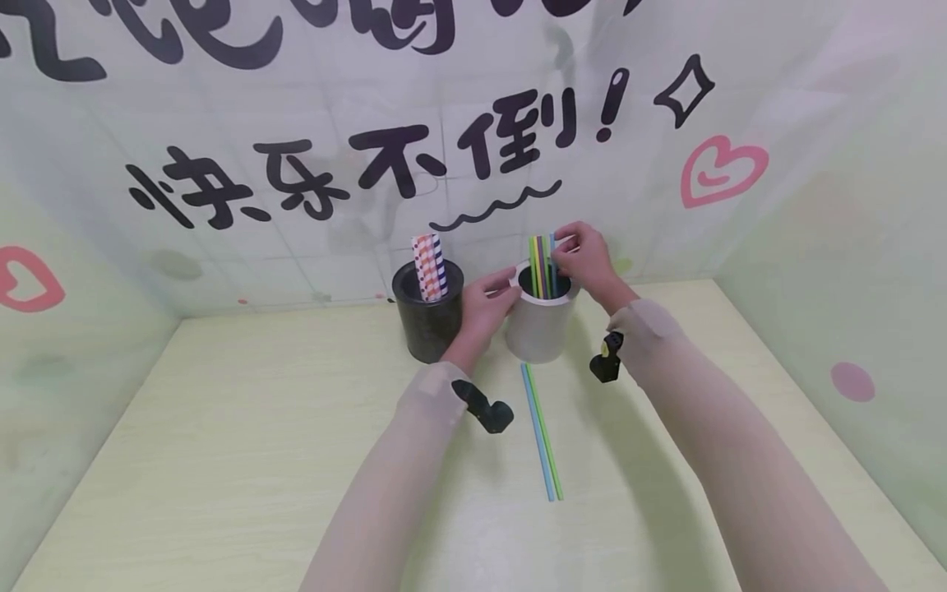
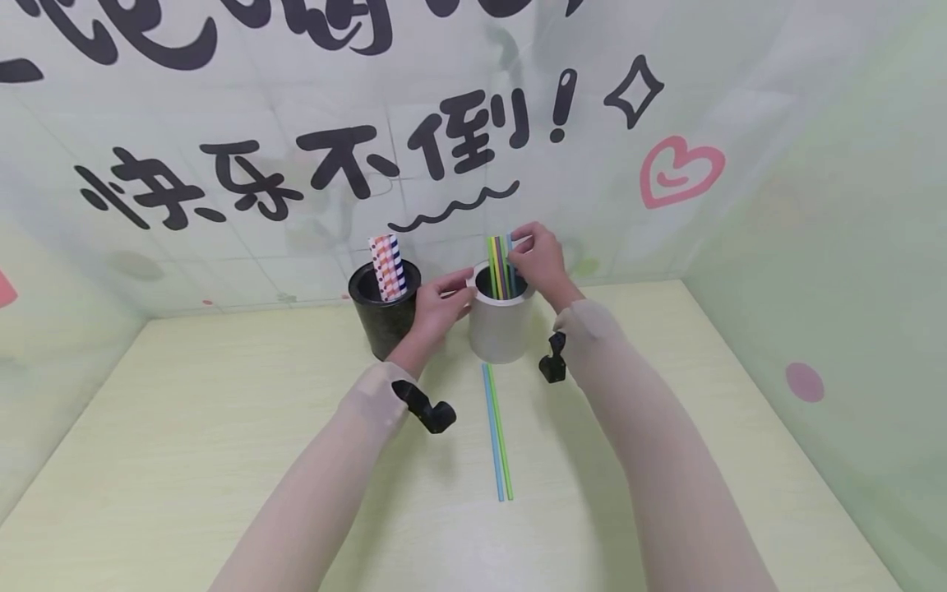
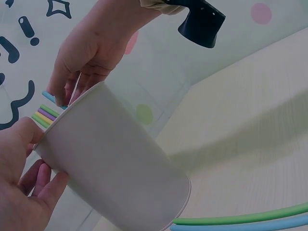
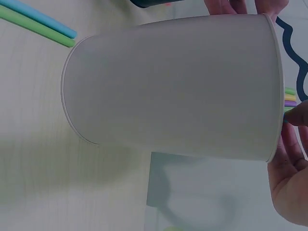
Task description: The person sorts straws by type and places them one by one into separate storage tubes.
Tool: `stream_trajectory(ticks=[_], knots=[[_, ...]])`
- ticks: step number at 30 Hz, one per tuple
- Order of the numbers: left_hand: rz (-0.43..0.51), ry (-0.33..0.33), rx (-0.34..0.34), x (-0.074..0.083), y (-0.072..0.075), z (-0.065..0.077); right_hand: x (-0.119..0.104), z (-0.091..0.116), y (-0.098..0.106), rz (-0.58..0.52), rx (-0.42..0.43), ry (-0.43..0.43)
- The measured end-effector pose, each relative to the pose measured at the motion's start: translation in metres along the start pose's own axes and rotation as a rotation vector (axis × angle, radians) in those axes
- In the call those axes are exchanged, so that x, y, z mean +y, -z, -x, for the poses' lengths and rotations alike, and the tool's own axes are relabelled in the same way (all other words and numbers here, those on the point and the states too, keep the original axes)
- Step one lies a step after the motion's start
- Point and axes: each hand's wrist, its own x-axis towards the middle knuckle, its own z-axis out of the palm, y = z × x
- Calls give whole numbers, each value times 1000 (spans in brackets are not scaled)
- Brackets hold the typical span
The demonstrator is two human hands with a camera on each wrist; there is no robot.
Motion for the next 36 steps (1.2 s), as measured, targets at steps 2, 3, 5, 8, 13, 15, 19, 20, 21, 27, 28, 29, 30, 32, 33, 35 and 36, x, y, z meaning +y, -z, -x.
stream_trajectory(ticks=[2,3,5,8,13,15,19,20,21,27,28,29,30,32,33,35,36], knots=[[-2,-4,-1,0,0,0,1,-1,-1,26,-3,-8],[-1,-6,-2,0,1,0,2,-2,-2,39,-2,-9],[5,-11,-6,0,1,0,3,-3,-3,59,-1,-14],[10,-13,-16,0,1,1,3,-3,-4,92,8,-12],[9,-6,-25,0,1,1,2,-3,-5,154,20,1],[8,-7,-24,0,1,1,1,-2,-5,162,13,5],[8,-9,-17,0,1,0,-4,0,-3,148,-8,-3],[8,-9,-14,0,1,0,-6,1,-2,145,-14,-10],[7,-8,-12,0,1,0,-7,2,0,142,-22,-11],[0,2,-6,-1,1,0,-11,12,10,142,-85,15],[0,5,-4,-1,1,0,-11,13,13,148,-99,25],[-2,7,-4,0,1,0,-11,15,15,153,-111,34],[-3,9,-4,0,1,0,-10,17,17,157,-124,44],[-1,10,-5,0,0,0,-8,20,21,160,-155,70],[-2,10,-6,0,1,0,-7,22,22,158,-169,80],[-3,5,-7,0,0,0,-5,26,26,145,-198,103],[-3,3,-8,0,0,0,-4,29,28,141,-210,115]])
